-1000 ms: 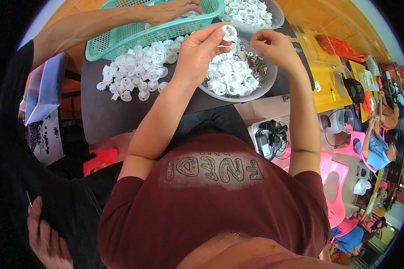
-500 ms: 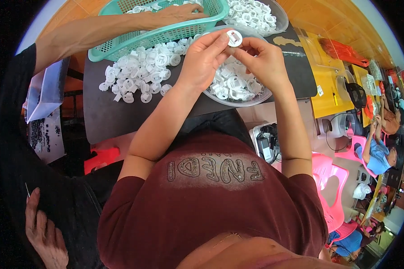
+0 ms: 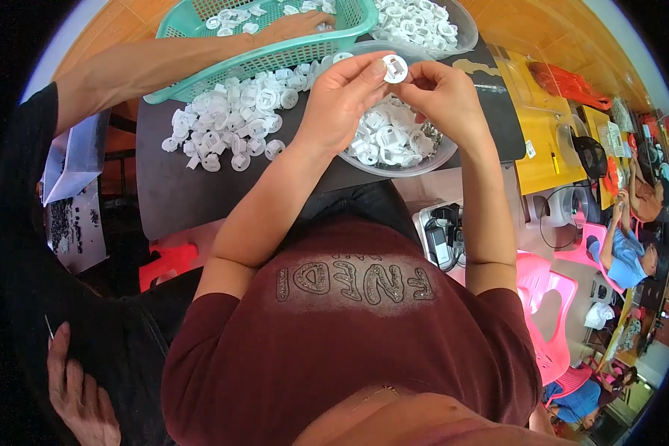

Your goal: The person assembles small parts by inserting metal components into plastic pieces by hand.

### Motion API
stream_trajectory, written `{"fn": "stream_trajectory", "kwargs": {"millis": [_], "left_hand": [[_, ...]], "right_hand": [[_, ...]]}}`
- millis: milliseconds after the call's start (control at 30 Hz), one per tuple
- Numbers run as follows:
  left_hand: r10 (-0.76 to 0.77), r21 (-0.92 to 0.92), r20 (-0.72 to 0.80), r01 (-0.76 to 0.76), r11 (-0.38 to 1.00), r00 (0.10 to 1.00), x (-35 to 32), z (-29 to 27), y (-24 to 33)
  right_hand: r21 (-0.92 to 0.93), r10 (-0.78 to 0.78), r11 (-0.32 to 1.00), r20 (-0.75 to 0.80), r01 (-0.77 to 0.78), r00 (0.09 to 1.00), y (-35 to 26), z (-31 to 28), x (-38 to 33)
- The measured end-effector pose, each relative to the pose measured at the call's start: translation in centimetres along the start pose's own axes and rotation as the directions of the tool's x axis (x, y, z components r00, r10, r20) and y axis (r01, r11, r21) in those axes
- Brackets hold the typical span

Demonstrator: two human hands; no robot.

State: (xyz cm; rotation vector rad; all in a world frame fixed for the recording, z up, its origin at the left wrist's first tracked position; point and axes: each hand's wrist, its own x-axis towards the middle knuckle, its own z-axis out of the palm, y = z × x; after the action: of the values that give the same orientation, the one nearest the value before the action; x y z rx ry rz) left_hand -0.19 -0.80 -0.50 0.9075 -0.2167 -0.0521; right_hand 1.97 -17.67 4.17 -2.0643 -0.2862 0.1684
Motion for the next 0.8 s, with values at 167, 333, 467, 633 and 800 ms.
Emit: {"fn": "stream_trajectory", "kwargs": {"millis": [167, 333, 467, 633, 800], "left_hand": [[0.014, 0.036, 0.004, -0.014, 0.999, 1.000, -0.3, 0.6, 0.1], [0.001, 0.011, 0.010, -0.001, 1.000, 1.000, -0.1, 0.1, 0.3], [-0.028, 0.092, 0.004, 0.027, 0.995, 1.000, -0.1, 0.2, 0.5], [-0.057, 0.130, 0.048, 0.050, 0.990, 0.997, -0.3, 0.2, 0.5], [-0.064, 0.164, 0.074, 0.051, 0.985, 0.995, -0.3, 0.0, 0.6]], "right_hand": [[0.095, -0.037, 0.995, -0.005, 0.038, 0.999, 0.5, -0.3, -0.6], [0.211, -0.134, 0.967, -0.042, 0.140, 0.990, 1.9, -1.3, -0.9], [0.364, -0.245, 0.894, -0.097, 0.264, 0.965, 1.9, -1.9, -1.7], [-0.084, -0.701, 0.712, -0.133, 0.697, 0.700, 1.6, -1.7, -0.8], [-0.110, -0.702, 0.712, -0.081, 0.694, 0.707, 2.0, -2.0, -0.6]]}}
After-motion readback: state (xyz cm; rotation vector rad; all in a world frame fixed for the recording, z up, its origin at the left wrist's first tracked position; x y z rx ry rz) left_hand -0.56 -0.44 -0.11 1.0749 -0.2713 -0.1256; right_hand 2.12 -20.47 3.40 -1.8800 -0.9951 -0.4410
